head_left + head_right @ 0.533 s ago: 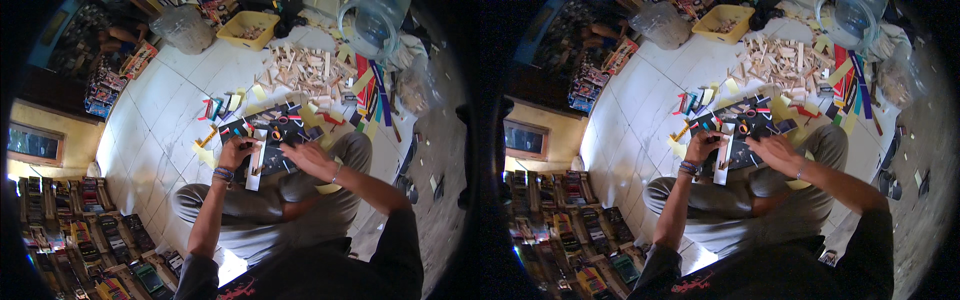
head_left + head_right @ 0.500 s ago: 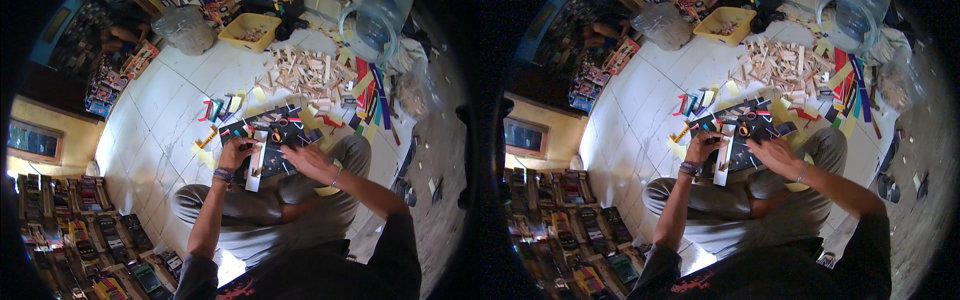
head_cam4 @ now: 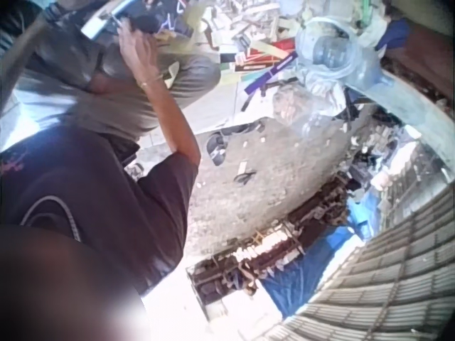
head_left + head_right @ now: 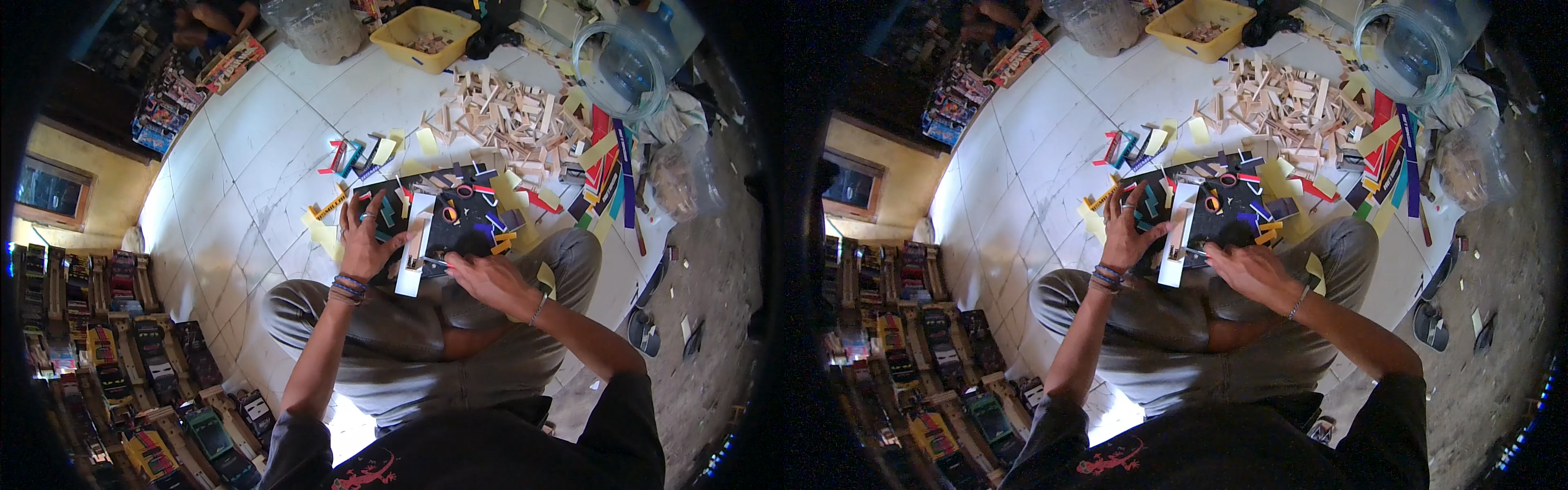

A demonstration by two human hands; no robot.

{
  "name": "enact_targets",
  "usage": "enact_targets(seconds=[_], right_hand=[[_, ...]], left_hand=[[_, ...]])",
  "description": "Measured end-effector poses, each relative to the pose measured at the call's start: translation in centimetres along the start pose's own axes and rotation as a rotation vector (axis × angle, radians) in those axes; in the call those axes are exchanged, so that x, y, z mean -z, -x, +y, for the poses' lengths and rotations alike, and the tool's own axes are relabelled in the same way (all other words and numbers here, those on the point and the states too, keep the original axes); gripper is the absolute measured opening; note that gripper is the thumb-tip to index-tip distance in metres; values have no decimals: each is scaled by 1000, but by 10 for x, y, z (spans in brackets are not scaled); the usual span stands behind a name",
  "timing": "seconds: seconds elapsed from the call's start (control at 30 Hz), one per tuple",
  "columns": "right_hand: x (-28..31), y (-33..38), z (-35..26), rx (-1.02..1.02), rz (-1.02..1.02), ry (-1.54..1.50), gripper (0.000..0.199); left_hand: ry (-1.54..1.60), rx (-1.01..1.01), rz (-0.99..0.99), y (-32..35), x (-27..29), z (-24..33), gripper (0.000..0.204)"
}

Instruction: The person sits on the floor and uses scissors to cut a blue paper strip into smaller pieces. They repeatedly trim the strip and place the cut pieces on a black board among other colorful paper scraps.

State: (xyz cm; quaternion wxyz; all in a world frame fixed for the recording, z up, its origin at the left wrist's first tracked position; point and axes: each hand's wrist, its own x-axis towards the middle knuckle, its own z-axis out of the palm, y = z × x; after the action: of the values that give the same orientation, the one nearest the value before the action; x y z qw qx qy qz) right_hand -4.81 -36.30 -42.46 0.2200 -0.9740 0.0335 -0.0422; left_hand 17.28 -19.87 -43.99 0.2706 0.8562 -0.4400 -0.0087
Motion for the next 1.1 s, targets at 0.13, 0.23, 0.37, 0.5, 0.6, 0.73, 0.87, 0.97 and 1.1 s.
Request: enact_targets(seconds=[0.13, 0.23, 0.37, 0.5, 0.6, 0.73, 0.87, 0.97, 1.1], right_hand=[[-5, 6, -4, 9, 17, -31, 20], [-10, 8, -2, 32, 49, -69, 16], [-20, 9, -1, 51, 107, -85, 20], [-26, 11, 1, 42, 144, -74, 20], [-25, 10, 5, 46, 60, -77, 32], [-21, 10, 7, 41, -23, -144, 41], [-18, 10, 7, 24, -89, -159, 44], [-17, 9, 6, 20, -98, -183, 44], [-13, 7, 5, 21, -107, -175, 42]], left_hand=[[2, 151, -143, 20, -8, -7, 131], [99, 204, -180, 28, -15, -10, 131], [163, 177, -130, 31, -17, -9, 124], [224, 190, -117, 30, -14, -4, 121], [190, 244, -155, 27, -12, 0, 123], [224, 263, -174, 26, -11, 1, 124], [240, 308, -203, 26, -11, 1, 125], [238, 299, -202, 26, -11, 0, 125], [231, 301, -208, 26, -10, 2, 124]])
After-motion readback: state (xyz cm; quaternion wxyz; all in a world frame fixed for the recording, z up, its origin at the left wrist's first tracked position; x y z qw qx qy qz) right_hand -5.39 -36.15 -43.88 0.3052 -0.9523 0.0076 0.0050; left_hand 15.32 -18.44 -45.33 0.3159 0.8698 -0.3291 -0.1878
